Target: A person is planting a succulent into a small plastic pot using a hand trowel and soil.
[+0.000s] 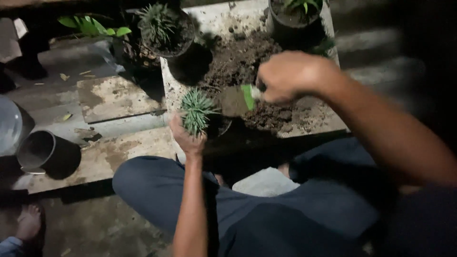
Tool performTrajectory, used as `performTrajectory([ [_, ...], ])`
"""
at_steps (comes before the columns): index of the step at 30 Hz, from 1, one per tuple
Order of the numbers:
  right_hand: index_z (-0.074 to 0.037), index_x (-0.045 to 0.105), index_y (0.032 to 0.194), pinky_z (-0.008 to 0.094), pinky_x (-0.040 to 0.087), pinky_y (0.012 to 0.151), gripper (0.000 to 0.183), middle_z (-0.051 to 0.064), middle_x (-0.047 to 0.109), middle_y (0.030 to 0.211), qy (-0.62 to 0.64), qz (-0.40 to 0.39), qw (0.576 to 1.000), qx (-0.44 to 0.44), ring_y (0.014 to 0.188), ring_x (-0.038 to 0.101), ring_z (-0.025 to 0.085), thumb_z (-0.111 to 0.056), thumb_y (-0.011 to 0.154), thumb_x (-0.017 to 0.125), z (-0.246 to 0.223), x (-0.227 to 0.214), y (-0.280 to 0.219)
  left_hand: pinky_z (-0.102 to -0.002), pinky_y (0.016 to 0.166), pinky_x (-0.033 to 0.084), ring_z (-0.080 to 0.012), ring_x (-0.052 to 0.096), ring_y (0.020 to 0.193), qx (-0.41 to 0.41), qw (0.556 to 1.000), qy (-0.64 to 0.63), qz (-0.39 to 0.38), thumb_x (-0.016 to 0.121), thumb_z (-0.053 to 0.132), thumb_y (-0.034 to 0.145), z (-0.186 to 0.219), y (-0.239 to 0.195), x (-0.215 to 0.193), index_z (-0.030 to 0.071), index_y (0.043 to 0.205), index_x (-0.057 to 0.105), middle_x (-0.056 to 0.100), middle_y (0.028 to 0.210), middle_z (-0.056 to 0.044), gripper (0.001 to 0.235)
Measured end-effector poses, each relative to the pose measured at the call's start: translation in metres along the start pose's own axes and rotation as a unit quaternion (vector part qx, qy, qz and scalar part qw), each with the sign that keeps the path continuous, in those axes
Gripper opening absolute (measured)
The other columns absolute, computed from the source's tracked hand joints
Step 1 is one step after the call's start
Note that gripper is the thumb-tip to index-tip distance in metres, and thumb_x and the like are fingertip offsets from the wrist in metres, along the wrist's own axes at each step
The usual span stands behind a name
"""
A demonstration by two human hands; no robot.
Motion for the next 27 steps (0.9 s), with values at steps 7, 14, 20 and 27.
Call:
performTrajectory([
  [7, -0.022, 0.071, 0.129, 0.034, 0.051, 0.051, 0.044, 0.004, 0.079, 0.086, 0.084, 0.001, 0.994, 0.073, 0.055, 0.061, 0.018, -0.046, 0.095, 0.059, 0.041, 0.002, -0.061, -0.064, 0.115, 0.034, -0.0483, 0.047, 0.127, -0.052, 0.996, 0.058, 0.052, 0.054, 0.071, 0.080, 0.031, -0.015, 0.006, 0.001, 0.125, 0.055, 0.051, 0.133, -0.026, 0.084],
  [14, -0.013, 0.077, 0.129, 0.034, 0.044, 0.052, 0.037, 0.012, 0.086, 0.089, 0.269, 0.145, 0.932, 0.192, 0.058, 0.065, 0.024, -0.017, 0.092, 0.070, 0.164, 0.053, -0.110, -0.063, 0.111, 0.038, -0.0518, 0.051, 0.124, -0.023, 0.994, 0.080, 0.065, 0.047, 0.077, 0.086, 0.043, -0.010, 0.005, -0.001, 0.124, 0.053, 0.051, 0.136, -0.029, 0.087],
  [20, -0.009, 0.063, 0.148, 0.038, 0.040, 0.043, 0.049, 0.020, 0.070, 0.076, 0.243, 0.316, 0.889, 0.227, 0.047, 0.047, 0.025, -0.018, 0.100, 0.058, 0.188, 0.110, -0.084, -0.056, 0.097, 0.048, -0.0406, 0.057, 0.104, 0.025, 0.996, 0.072, 0.051, 0.054, 0.060, 0.091, 0.066, 0.003, -0.001, -0.002, 0.116, 0.057, 0.058, 0.109, -0.020, 0.067],
  [27, -0.006, 0.063, 0.147, 0.039, 0.058, 0.065, 0.046, 0.016, 0.067, 0.102, -0.001, 0.528, 0.839, 0.134, 0.083, 0.068, 0.030, -0.017, 0.102, 0.067, 0.123, 0.089, -0.029, -0.052, 0.106, 0.045, -0.0414, 0.056, 0.115, 0.032, 0.997, 0.065, 0.006, 0.066, 0.033, 0.091, 0.069, 0.013, 0.002, -0.003, 0.127, 0.055, 0.058, 0.123, -0.020, 0.052],
])
Point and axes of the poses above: each hand's wrist, its own y-axis towards the middle knuckle, its own x-axis out of the palm, z = x × y, the point moved 10 cm from there along y, towards the middle knuckle
